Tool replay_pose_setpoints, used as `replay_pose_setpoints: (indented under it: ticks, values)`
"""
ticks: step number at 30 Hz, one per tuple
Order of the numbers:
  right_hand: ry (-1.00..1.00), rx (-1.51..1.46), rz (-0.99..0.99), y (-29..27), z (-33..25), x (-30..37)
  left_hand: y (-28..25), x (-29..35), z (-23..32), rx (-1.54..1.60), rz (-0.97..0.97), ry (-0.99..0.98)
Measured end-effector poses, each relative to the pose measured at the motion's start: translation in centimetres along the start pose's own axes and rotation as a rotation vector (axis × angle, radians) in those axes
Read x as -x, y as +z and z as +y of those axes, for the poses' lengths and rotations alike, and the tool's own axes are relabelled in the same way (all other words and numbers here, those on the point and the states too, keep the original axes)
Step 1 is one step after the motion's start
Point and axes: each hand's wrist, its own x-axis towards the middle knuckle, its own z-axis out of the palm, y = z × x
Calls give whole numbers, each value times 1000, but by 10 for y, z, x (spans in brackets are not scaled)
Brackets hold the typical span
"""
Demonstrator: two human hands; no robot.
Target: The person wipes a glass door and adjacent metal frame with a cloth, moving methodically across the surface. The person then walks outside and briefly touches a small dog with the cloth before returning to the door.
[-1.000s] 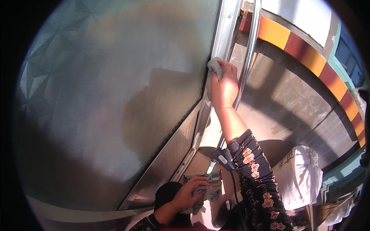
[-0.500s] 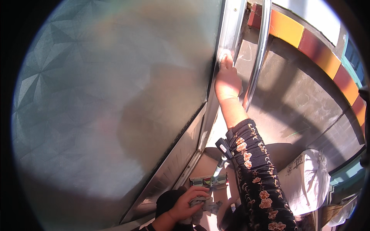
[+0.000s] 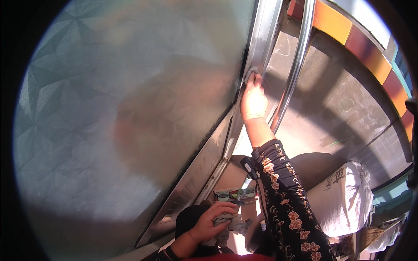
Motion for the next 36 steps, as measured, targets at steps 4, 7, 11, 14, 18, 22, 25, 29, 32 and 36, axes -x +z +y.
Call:
replay_pose_setpoints:
  ticks: [4, 7, 11, 14, 18, 22, 25, 29, 32, 36]
  values:
    - [69, -49, -139, 12, 0, 22, 2, -1, 1, 11, -3, -9]
    - [53, -18, -216, 27, 0, 39, 1, -1, 1, 8, -16, -12]
    - [25, -36, -138, 50, 6, 49, 2, 1, 4, 19, -13, -44]
    - [76, -72, -293, 67, 14, 70, 1, -2, 6, 0, -20, -58]
    - [252, -119, -446, 94, 6, 103, 0, -4, 8, -33, -31, -51]
    - [475, -246, -519, 125, 7, 124, 2, 0, 8, -11, -21, -81]
    - [270, -63, -648, 147, 21, 152, 6, -2, 7, 0, -30, -93]
    - [169, -260, -645, 164, 32, 185, 8, 2, 10, -52, -18, -54]
    - [624, -628, -692, 165, 29, 182, 8, 3, 5, -10, -3, -97]
    - [405, -319, -737, 154, 24, 161, 3, -4, 0, 35, -40, -112]
